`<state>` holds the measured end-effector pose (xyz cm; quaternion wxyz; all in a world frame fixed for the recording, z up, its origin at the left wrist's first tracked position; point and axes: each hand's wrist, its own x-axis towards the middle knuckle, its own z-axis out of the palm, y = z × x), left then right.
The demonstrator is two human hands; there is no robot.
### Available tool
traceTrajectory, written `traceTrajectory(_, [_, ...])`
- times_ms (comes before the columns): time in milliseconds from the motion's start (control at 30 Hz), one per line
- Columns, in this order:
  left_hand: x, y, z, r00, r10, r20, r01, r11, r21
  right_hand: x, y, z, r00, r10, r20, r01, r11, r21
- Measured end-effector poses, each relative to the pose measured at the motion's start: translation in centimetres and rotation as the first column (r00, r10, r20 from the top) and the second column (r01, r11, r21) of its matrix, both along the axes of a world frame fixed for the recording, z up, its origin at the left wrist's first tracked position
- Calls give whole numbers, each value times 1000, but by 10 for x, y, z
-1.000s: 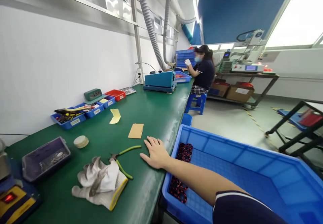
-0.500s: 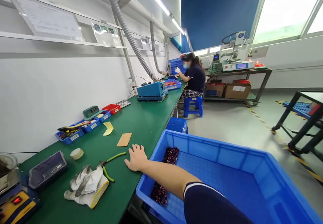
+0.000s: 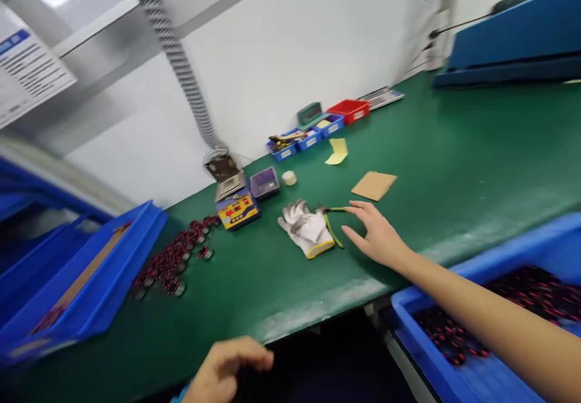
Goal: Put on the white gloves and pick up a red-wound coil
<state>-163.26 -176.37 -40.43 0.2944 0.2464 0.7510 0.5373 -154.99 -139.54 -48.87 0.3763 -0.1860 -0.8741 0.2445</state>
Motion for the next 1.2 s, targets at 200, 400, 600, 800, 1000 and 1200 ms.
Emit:
traceTrajectory(200, [-47,113,-5,810,-22,-586,41,999,20,-32,-26,4,980,162,113,-178,973,150])
traceTrajectory(400, [-88,213,-4,675,-259,-691,82,957,-278,-34,-33,8,979,129,157,-141,988,70])
traceTrajectory(600, [-106,256,25,842,-228,-488,262,965,2,-29,-30,10,981,190,-30,-190,926,-328])
traceTrajectory(800, [-102,253,3,657,-397,-641,429,896,-115,-33,-13,-9,962,224,-155,-264,635,-726])
traceTrajectory(1000, [-112,258,-16,751,-287,-594,245,957,-153,-34,-17,-6,984,95,-150,-171,737,-654])
traceTrajectory(1200, [-88,242,14,915,-93,-394,172,971,169,-41,-46,51,948,108,-300,-193,943,-271])
